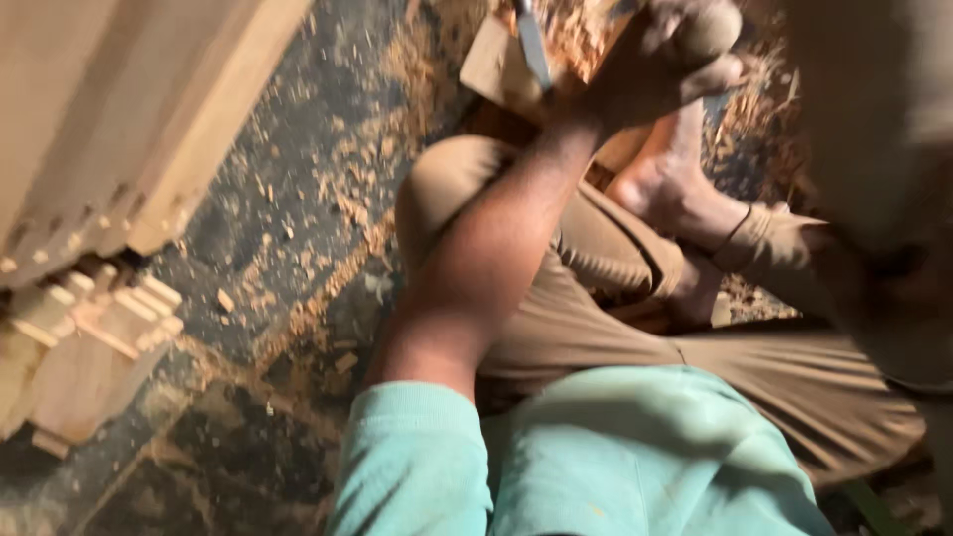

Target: The person sits on the floor and carves a small wooden piece using a chisel and a wooden mallet. They hold the wood between their feet and repeatedly strike the chisel to shape the material, occasionally adjusting the wood's position.

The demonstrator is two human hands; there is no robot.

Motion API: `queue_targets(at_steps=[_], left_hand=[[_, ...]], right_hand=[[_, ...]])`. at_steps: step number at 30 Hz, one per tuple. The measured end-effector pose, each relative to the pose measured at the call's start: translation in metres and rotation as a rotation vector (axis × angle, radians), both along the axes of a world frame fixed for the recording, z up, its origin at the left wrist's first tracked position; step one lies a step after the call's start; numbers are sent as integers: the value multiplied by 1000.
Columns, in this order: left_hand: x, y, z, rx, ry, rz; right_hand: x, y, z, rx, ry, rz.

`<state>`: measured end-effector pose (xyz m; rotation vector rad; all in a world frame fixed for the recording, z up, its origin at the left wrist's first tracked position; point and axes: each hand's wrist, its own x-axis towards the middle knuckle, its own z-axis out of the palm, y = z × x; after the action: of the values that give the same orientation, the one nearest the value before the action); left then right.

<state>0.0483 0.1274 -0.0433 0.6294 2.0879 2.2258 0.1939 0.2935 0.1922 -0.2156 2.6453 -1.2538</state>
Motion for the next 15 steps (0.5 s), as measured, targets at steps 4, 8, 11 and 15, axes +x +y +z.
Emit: queue_targets(at_steps=[4,8,11,15], left_hand=[[0,-1,1,1,-9,-8],[-2,-4,3,23,-15,-18],[0,-5,4,13,-31,-10],[5,-5,9,47,-72,-37]], right_hand=[[-6,15,5,568,133,166],[8,14,-1,229,120,97],[8,16,-6,333,30,157],[5,30,-11,364,183,183]])
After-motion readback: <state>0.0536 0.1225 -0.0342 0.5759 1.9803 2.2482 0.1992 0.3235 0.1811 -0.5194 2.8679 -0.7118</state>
